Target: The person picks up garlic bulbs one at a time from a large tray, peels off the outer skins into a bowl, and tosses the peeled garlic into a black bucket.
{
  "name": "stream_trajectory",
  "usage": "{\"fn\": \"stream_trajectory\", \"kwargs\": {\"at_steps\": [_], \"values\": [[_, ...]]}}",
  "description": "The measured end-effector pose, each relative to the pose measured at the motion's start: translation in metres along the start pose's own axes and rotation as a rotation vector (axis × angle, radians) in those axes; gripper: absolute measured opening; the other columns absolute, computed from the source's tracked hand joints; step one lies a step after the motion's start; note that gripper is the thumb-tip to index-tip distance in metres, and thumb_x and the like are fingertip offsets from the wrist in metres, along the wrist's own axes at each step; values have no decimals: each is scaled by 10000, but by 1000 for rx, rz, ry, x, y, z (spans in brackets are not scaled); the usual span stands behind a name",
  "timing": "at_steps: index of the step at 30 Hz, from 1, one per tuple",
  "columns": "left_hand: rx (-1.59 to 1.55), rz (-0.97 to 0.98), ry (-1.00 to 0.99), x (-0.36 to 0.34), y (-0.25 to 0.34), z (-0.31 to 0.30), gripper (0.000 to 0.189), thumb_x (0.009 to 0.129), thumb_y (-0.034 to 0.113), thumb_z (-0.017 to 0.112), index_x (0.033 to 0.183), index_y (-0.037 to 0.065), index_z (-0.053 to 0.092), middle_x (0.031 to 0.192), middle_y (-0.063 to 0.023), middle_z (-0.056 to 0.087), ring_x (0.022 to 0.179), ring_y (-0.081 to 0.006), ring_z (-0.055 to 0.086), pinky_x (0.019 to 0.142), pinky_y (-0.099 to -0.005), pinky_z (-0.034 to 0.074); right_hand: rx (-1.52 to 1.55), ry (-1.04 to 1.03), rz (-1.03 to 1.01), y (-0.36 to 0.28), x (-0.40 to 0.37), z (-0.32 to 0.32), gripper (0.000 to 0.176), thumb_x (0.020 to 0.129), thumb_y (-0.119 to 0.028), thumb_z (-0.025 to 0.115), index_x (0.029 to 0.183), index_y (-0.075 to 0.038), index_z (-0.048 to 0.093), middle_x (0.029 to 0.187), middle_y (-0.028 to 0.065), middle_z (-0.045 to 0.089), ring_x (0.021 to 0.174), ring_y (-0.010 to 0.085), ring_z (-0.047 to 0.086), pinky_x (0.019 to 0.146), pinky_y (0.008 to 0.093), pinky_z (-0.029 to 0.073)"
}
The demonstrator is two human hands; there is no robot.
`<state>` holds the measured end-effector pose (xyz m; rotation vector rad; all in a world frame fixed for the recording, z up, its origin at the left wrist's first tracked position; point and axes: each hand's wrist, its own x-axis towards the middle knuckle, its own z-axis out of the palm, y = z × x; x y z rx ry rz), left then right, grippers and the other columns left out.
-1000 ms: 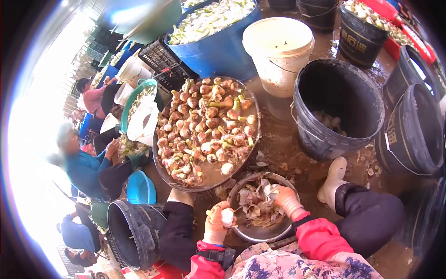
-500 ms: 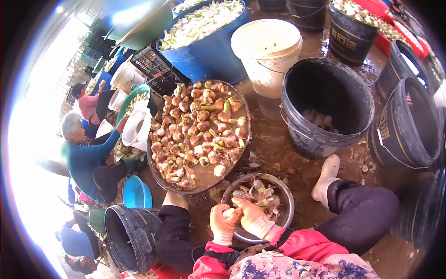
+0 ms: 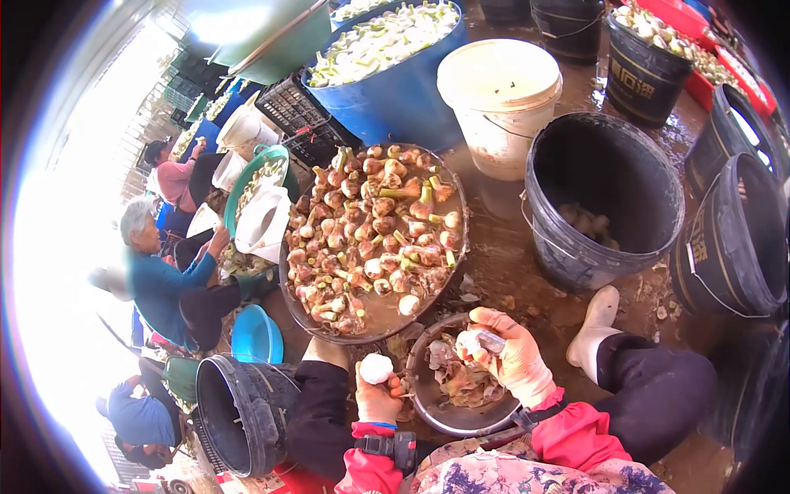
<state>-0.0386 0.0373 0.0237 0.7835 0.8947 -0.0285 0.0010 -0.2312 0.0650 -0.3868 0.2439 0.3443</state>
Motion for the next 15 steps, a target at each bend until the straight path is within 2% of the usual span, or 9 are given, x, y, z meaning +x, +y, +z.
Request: {"fn": "stream_trajectory", "kwargs": {"at_steps": [2,4,6,8,9,10,12,14,15], "values": [[-18,-27,-6,0,-1,-4,406,855,497,511,885,97,573,690,-50,558,540,-164,477,427,-272,338,-189,-59,124,9,7,-22,243,888,-13,564,1131,-9,578,859,139,645,743,222,630,603,248,501],[-21,-76,65,-3,-2,4,513,879,593,465,941,101,594,723,-76,586,589,-199,536,467,-285,394,-706,-172,220,39,15,-54,260,837,42,552,1077,-29,624,860,98,652,744,174,635,609,233,489],[-23,-119,-35,1,-8,10,523,913,557,436,997,65,594,842,-113,632,677,-250,588,527,-325,475,-1164,-203,403,59,8,-64,351,753,44,529,1057,-71,660,882,82,668,763,175,640,662,269,496],[-10,-92,-85,9,-19,33,488,925,514,452,1019,55,590,897,-127,638,716,-280,603,550,-348,496,-1509,-361,296,89,8,-86,456,683,16,501,1085,-119,668,884,85,679,789,209,640,726,307,496],[14,-104,-65,16,-22,53,463,928,483,472,1051,52,587,935,-122,640,758,-293,610,567,-354,505,-1513,-380,338,103,7,-95,461,686,8,505,1094,-132,667,884,86,682,797,225,636,738,318,493],[12,-166,-184,20,-20,80,467,933,475,470,1085,47,580,996,-116,633,828,-295,608,600,-363,519,-1518,-401,380,109,11,-99,467,689,0,509,1104,-145,667,883,87,685,806,240,633,750,329,489],[96,-157,-327,57,-16,146,475,938,482,461,1099,49,575,1055,-108,620,899,-296,598,650,-374,532,-1474,-248,577,97,12,-75,479,683,4,492,1103,-147,667,840,89,680,774,236,632,716,332,485],[23,-57,-623,75,-1,233,491,934,494,464,1093,42,571,1085,-122,608,896,-286,601,682,-369,541,-1363,-138,653,73,14,-45,503,685,32,465,1105,-157,667,798,72,670,701,223,616,647,309,476],[24,-9,-690,70,12,278,497,931,498,469,1092,38,570,1059,-121,612,880,-275,606,679,-357,542,-1324,-111,659,75,20,-53,518,687,42,458,1115,-166,665,784,68,668,684,221,613,627,311,474]]}}
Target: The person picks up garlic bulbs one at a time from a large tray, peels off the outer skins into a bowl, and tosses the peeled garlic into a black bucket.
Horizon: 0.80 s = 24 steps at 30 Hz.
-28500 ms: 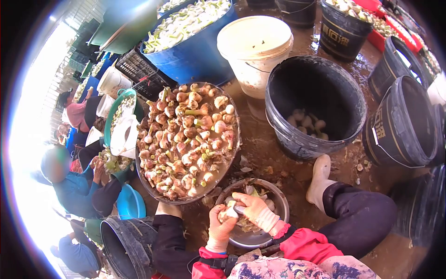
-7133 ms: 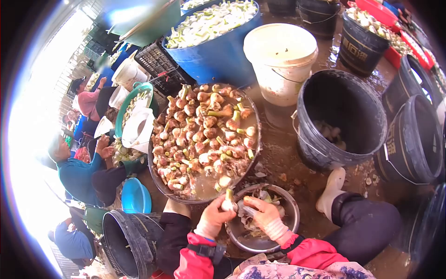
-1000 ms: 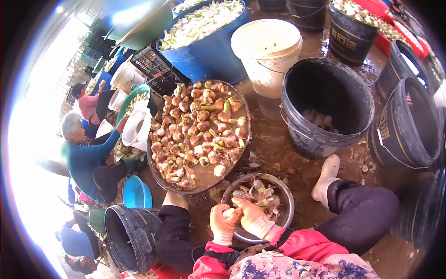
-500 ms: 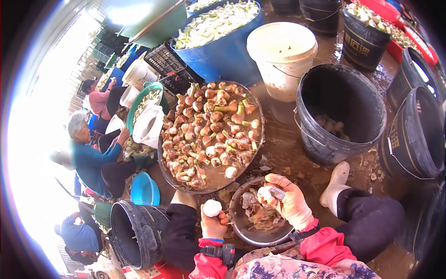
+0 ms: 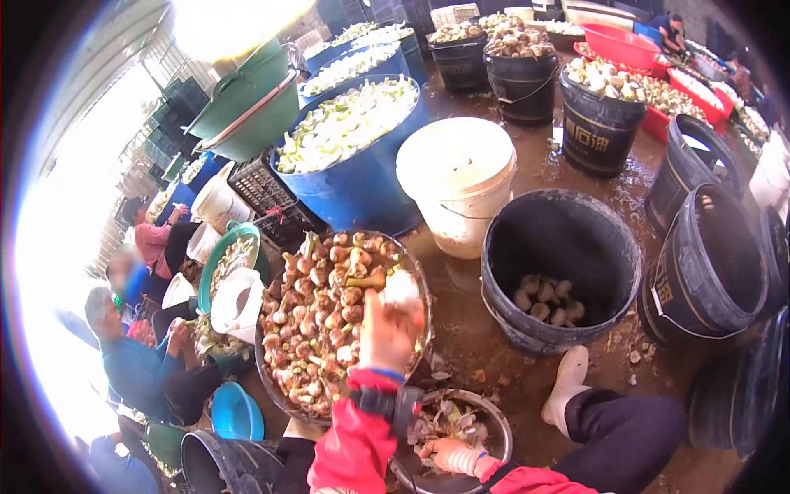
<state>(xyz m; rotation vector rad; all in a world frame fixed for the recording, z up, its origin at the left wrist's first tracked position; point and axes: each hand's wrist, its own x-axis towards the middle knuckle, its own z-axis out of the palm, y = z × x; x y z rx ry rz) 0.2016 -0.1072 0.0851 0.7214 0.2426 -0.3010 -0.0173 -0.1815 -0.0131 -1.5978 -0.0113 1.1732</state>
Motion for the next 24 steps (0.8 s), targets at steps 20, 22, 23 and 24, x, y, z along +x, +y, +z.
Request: {"fn": "stream_trajectory", "kwargs": {"at_steps": [20,22,23,24], "values": [[1193,-180,-2,20,5,-72,392,812,237,702,1104,24,552,857,-74,615,715,-127,608,580,-241,488,393,273,-20,36,35,-16,269,814,-163,626,1076,-135,680,907,47,696,782,127,623,740,240,480],[790,-178,13,-45,10,-71,398,815,147,673,1163,19,531,907,-83,612,787,-161,626,627,-254,529,406,291,-11,27,26,-16,239,819,-178,644,1047,-120,690,869,35,699,757,120,621,731,247,488],[619,-223,76,-74,7,-77,434,804,114,688,1198,37,524,947,-90,612,838,-194,634,677,-297,543,389,343,-62,20,20,-18,228,826,-177,645,1035,-97,691,858,27,700,746,122,619,725,255,492],[438,-207,72,-100,0,-87,421,798,102,698,1185,50,541,940,-89,614,853,-211,634,703,-327,542,563,321,-68,8,13,-25,299,807,-159,668,1098,-86,664,894,33,687,746,107,609,690,246,491]]}}
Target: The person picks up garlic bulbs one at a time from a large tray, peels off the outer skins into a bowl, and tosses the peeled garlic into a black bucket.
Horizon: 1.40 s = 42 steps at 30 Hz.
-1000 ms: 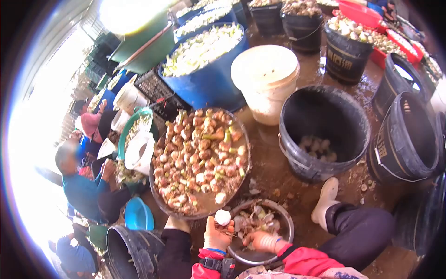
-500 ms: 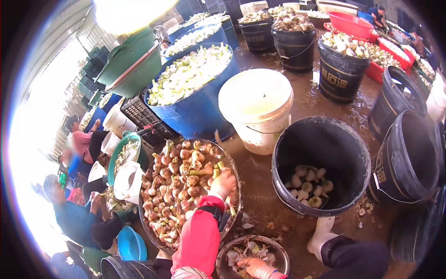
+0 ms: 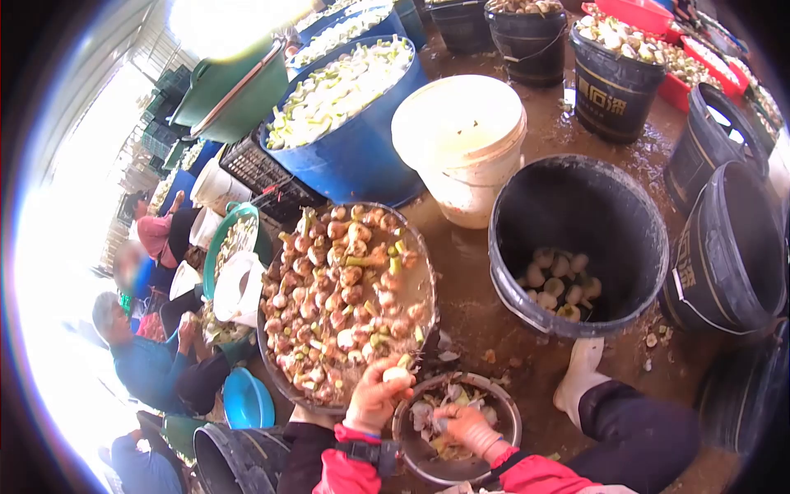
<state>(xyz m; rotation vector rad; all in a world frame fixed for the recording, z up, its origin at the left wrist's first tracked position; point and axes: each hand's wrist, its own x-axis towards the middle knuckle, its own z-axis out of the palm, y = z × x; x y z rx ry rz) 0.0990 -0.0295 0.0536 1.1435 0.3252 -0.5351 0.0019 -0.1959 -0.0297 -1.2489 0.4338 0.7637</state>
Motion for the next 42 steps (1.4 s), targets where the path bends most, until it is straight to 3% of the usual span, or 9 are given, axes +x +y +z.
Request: {"fn": "stream_trajectory", "kwargs": {"at_steps": [4,15,17,23,26,30,33,39,42], "values": [[-308,31,-72,-67,-58,-25,274,785,-2,676,1045,79,639,972,-127,644,952,-258,632,842,-364,517,262,-30,-59,-14,-9,9,485,829,-153,683,1260,13,536,1074,27,642,818,79,596,697,209,489],[1491,439,284,-114,-81,21,617,706,81,763,1240,-49,484,1184,-144,566,1051,-186,561,888,-297,466,7,47,-213,-13,-33,36,374,843,-39,619,1214,-15,573,1072,57,650,921,122,595,816,238,474],[1355,463,264,-116,-82,20,617,696,92,757,1226,-53,477,1115,-152,586,1039,-219,576,885,-314,476,-32,97,-138,-25,-47,38,345,847,11,592,1190,-23,589,1059,64,654,922,125,591,816,240,469],[-628,28,247,-109,-68,7,317,802,48,584,1103,3,494,1033,-174,581,813,-286,626,657,-375,571,23,-30,-509,-11,-32,27,340,851,-17,583,1190,-4,591,1103,67,644,967,139,604,843,241,473],[-615,5,281,-111,-65,17,286,836,91,583,1095,1,501,1042,-160,590,812,-269,630,656,-365,571,492,-124,-255,-5,-24,26,408,867,-89,624,1248,26,534,1159,57,603,1022,124,570,862,224,453],[-334,139,262,-109,-89,20,453,873,152,638,1248,-36,465,1105,-137,578,906,-229,609,739,-338,538,-63,26,-226,-25,-41,29,499,867,-94,620,1332,-2,463,1143,58,597,1013,103,541,812,187,431],[202,320,428,-108,-104,24,597,849,175,683,1330,-36,401,1129,-93,561,930,-192,593,772,-315,523,293,52,-116,-7,-30,38,492,851,-26,582,1329,-4,469,1146,53,596,1009,114,544,811,201,435],[7,263,410,-97,-97,23,553,912,391,575,1272,-14,464,1000,-100,624,770,-162,632,584,-281,537,294,182,-362,-15,-37,40,363,854,61,524,1207,-2,579,1102,57,622,951,124,580,833,213,453],[-264,-200,331,-85,-77,10,531,952,502,403,1078,16,574,764,-113,661,541,-171,611,409,-261,463,388,80,-329,-12,-32,30,322,857,73,508,1156,4,607,1094,54,624,962,131,584,841,226,461]]}}
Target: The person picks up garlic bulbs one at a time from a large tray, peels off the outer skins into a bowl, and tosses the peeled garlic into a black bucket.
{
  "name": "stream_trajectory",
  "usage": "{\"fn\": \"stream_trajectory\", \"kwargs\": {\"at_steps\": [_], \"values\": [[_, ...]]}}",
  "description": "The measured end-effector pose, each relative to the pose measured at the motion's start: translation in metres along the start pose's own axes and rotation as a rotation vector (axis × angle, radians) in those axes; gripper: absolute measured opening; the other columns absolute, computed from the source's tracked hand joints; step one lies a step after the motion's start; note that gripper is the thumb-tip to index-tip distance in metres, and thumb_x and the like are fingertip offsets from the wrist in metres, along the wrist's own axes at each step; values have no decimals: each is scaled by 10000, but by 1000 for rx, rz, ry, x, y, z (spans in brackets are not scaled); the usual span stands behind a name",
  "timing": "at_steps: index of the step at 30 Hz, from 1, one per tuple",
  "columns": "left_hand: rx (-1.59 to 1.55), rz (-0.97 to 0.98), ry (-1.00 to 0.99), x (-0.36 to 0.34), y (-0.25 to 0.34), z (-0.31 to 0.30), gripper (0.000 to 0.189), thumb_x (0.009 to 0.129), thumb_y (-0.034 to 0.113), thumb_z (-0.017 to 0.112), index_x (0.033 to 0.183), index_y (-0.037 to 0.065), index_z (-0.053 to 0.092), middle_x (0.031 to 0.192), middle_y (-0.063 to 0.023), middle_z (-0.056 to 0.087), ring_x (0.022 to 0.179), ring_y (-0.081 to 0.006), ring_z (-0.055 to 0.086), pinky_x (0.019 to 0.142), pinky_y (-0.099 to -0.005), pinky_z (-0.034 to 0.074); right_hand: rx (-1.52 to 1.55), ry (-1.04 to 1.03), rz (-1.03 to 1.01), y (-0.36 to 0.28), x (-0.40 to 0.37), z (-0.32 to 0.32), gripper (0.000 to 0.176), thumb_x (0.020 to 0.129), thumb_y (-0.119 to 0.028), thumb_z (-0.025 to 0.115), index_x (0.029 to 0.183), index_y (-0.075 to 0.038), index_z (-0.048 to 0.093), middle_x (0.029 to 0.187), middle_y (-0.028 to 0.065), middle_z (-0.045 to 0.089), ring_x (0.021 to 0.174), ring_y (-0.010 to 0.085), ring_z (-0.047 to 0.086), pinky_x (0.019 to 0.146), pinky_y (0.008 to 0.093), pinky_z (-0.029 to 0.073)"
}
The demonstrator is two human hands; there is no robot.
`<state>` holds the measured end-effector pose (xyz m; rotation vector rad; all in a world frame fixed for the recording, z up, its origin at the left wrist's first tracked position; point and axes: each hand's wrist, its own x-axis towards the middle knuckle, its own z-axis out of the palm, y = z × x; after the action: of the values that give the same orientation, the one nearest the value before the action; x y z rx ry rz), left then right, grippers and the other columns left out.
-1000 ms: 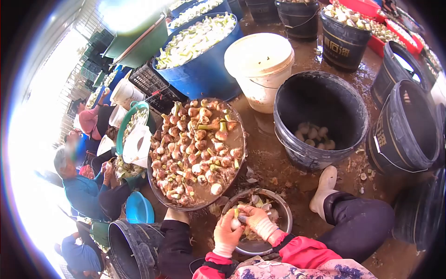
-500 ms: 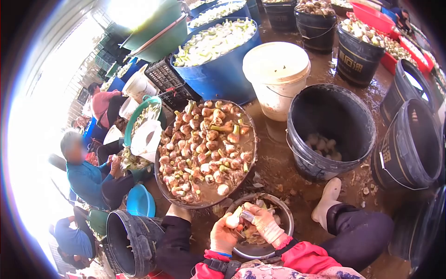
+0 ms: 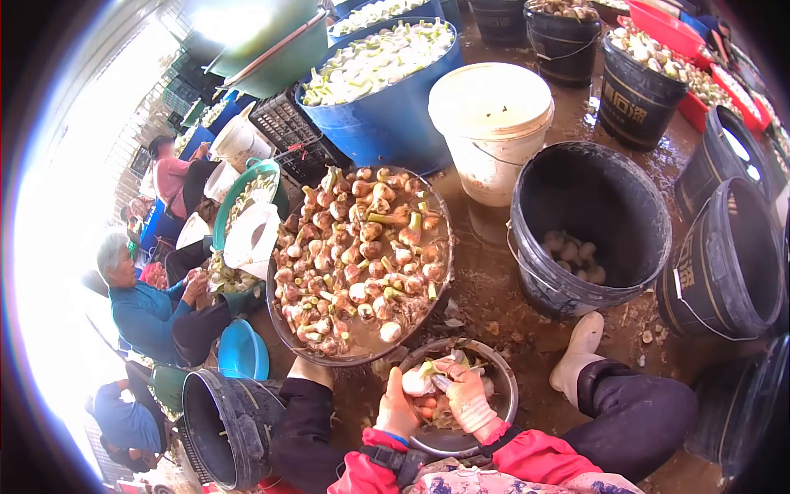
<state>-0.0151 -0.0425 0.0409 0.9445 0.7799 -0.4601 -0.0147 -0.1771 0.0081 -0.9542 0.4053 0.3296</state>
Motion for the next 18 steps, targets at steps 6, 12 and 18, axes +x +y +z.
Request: {"fn": "stream_trajectory", "kwargs": {"at_steps": [6,12,18], "values": [[270,490,194,2,-28,2,388,936,378,517,1054,12,568,772,-55,631,667,-129,606,583,-263,501,-88,13,35,-7,-3,5,293,849,43,513,1119,9,620,1075,59,641,989,130,576,881,238,442],[103,488,150,-9,-1,2,253,850,239,650,917,-4,628,841,-55,608,688,-142,571,635,-250,478,-367,-176,53,4,-5,9,248,854,-59,614,1100,-53,644,919,20,656,747,81,577,651,223,481],[-44,339,-194,-25,15,-19,267,845,232,622,1034,46,589,1032,-148,620,850,-272,636,589,-327,535,107,92,68,15,26,-36,227,882,-40,562,1100,-25,621,921,36,643,681,121,582,596,254,500]]}}
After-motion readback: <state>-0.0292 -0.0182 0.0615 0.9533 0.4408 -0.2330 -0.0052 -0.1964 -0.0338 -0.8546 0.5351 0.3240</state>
